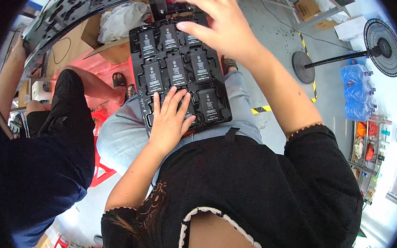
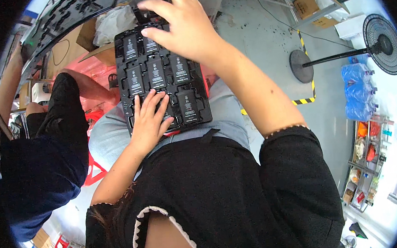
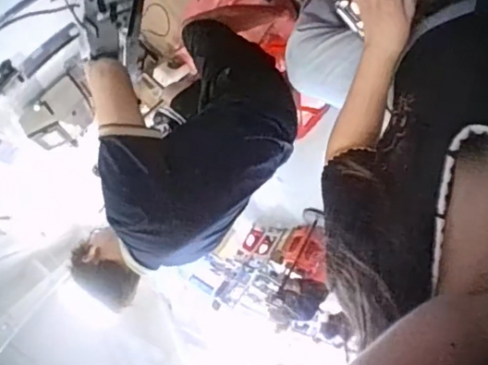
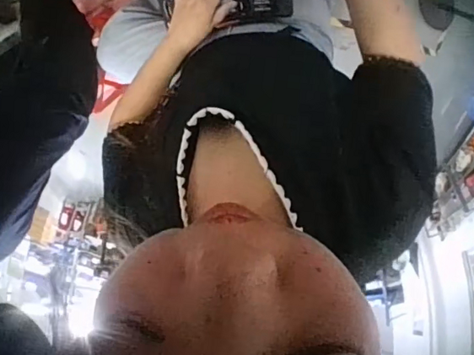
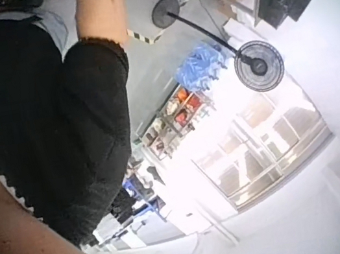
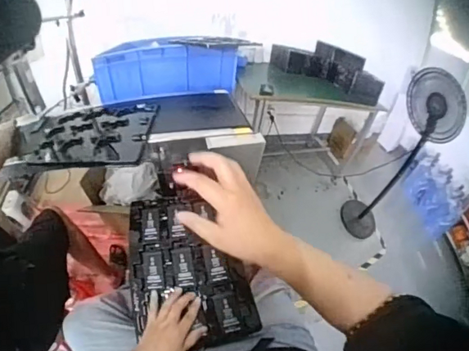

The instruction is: The person sits on a low stool and repeatedly places a black plastic tray containing small electronic components into a machine. They then remove the tray, flip it over, and repeat the process. The task involves handling the tray and components by hand in a repetitive cycle.

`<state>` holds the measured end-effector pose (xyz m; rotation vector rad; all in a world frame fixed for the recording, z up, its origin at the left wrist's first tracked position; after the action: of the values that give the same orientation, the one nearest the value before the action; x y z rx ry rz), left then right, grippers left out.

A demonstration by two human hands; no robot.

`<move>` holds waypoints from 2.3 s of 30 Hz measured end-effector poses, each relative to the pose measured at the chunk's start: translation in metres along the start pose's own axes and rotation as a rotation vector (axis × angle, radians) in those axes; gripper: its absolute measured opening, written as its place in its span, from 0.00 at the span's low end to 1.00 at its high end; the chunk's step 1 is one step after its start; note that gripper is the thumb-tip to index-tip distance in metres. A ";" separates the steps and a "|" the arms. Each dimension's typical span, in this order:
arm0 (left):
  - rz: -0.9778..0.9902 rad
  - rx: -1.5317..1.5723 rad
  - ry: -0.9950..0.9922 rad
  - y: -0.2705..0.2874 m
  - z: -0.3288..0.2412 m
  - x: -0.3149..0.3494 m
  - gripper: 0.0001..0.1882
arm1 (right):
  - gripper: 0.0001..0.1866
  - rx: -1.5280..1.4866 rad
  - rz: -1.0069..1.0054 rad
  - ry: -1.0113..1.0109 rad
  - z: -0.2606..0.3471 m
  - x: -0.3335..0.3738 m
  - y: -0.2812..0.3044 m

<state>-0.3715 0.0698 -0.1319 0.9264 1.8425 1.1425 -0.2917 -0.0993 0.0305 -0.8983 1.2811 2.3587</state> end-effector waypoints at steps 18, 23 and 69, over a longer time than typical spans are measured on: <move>-0.213 0.236 0.051 0.017 0.015 0.000 0.36 | 0.15 0.410 0.037 0.437 0.001 -0.043 -0.061; -0.996 1.519 0.493 0.092 0.078 0.019 0.42 | 0.14 -0.038 0.349 0.627 0.121 0.058 -0.031; -0.595 0.645 0.735 -0.001 0.132 0.019 0.30 | 0.19 0.184 0.639 -0.250 -0.051 -0.089 -0.057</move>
<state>-0.2645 0.1349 -0.1772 0.1865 2.9193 0.5209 -0.1744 -0.1080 0.0314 -0.1261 1.8336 2.6205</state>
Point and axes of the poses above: each hand's wrist, its own x-axis away from the middle knuckle, its own y-axis out of the back of the hand, z = x × y, the point moved 7 cm from there along -x, towards the middle knuckle, and after that the axes turned 11 degrees about -y, right-handed, at the moved point
